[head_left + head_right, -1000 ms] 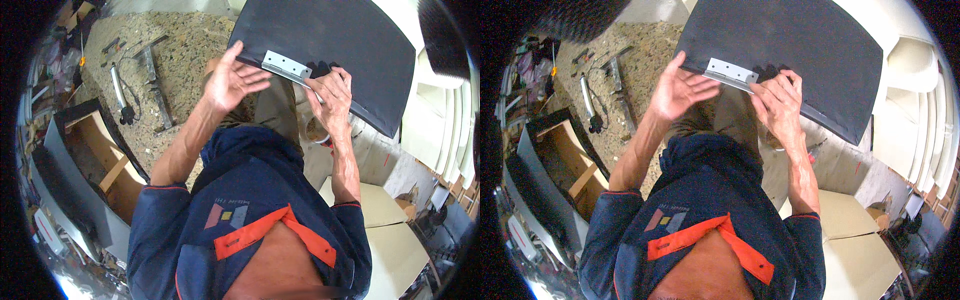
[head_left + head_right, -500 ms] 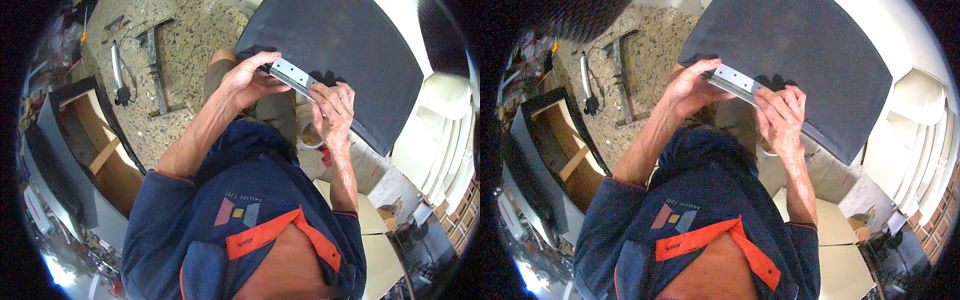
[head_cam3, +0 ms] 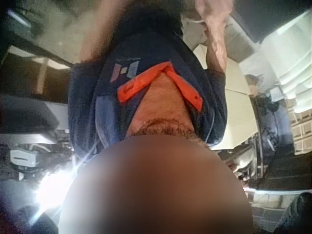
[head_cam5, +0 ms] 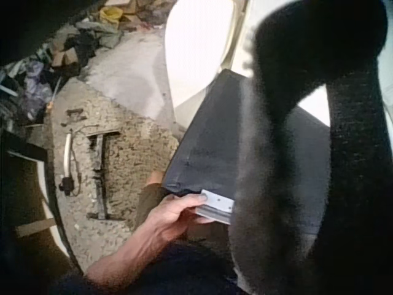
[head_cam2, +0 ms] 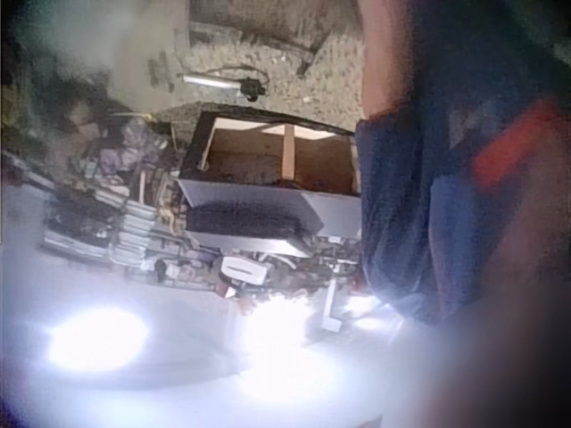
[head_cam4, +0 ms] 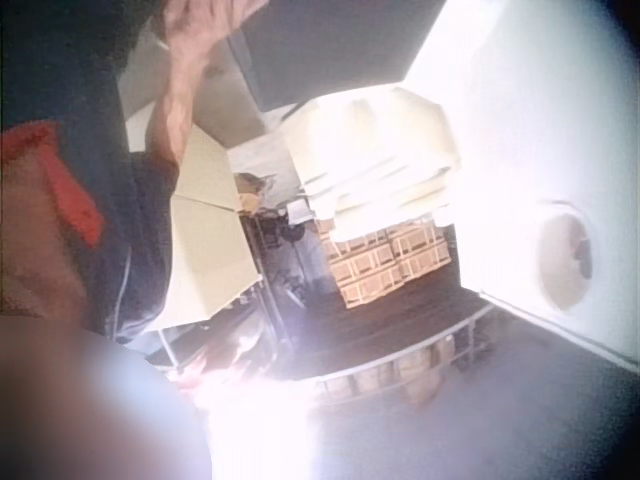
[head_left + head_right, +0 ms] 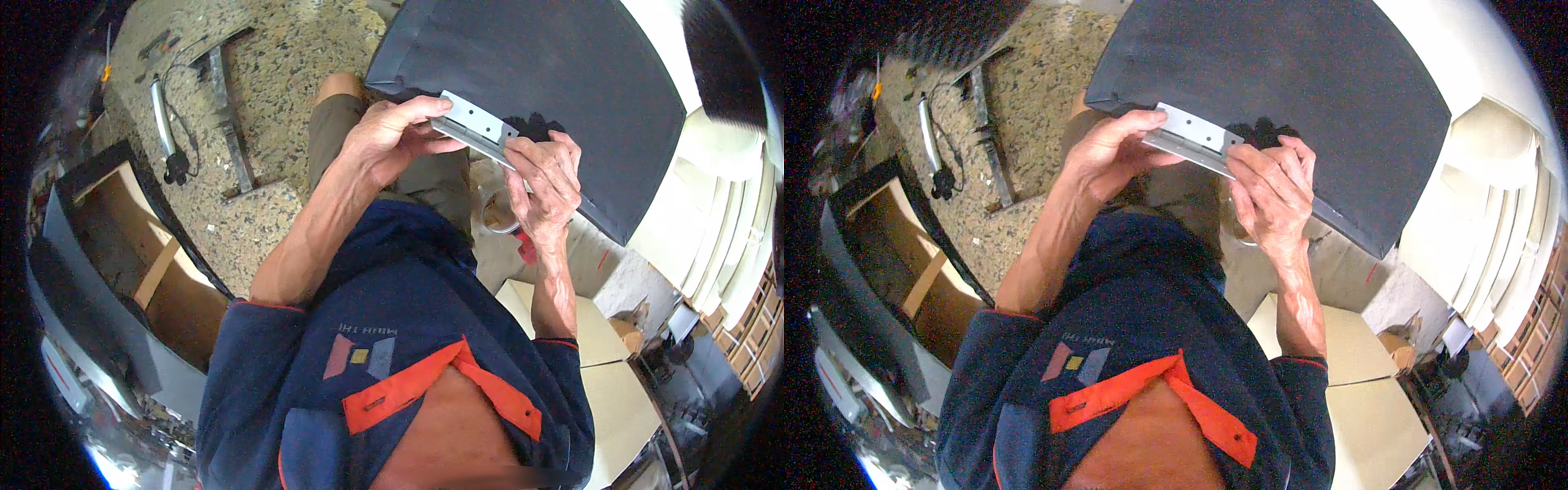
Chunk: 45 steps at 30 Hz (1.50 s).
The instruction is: The person positions a metal hinge on a black seat cushion and secures it with a cordless drill. They align the hinge, insert screws, and fasten them to attach the hinge to the cushion.
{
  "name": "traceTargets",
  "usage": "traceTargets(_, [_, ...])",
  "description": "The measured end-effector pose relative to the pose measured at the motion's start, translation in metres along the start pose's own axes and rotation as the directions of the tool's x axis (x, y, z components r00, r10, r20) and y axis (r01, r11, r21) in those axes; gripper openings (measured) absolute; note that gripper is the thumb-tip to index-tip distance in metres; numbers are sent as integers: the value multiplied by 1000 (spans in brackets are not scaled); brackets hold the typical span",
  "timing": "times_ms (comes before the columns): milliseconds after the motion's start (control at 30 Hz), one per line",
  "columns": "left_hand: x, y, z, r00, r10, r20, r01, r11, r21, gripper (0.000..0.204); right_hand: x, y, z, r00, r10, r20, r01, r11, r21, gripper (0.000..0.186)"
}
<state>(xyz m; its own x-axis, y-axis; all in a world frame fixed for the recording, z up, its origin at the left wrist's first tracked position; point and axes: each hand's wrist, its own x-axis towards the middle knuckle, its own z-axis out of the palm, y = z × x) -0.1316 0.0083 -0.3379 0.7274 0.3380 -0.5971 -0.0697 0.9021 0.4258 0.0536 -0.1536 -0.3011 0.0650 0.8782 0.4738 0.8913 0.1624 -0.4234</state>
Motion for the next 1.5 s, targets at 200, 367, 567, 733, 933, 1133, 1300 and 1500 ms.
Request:
traceTargets(200, [-7, 1, 5, 997, 10, -74, -6, 999, 47, 40, 1, 3, -2, 1000, -19, -4, 19, 999, 34, 26])
traceTargets(367, [1, 0, 6, 978, 37, -205, -40, 999, -14, 47, -8, 1, 1, 995, 85, -58, -85, 996, 11, 31])
traceTargets(567, [0, -3, 11, 940, 65, -334, -56, 998, 36, 46, -22, 2, -2, 986, 146, -83, -149, 988, -37, 38])
traceTargets(733, [-5, -4, 12, 957, 85, -276, -62, 994, 90, 30, -28, 9, 3, 978, 134, -162, -132, 991, 23, 42])
traceTargets(933, [4, -5, 2, 980, 89, -180, -64, 988, 138, 26, -28, 9, 5, 996, 8, -92, -13, 998, -56, 52])
traceTargets(1133, [9, -7, -2, 991, 85, -103, -78, 994, 75, 32, -18, -1, -2, 999, 37, -2, -37, 998, -54, 55])
traceTargets(1300, [7, -8, -3, 995, 60, -77, -47, 986, 160, 42, -17, -17, 12, 992, 94, 83, -78, 981, -176, 61])
traceTargets(1500, [5, -6, 0, 991, 34, -133, -29, 999, 45, 26, -13, -18, 37, 999, -20, -27, 13, 972, -234, 57])
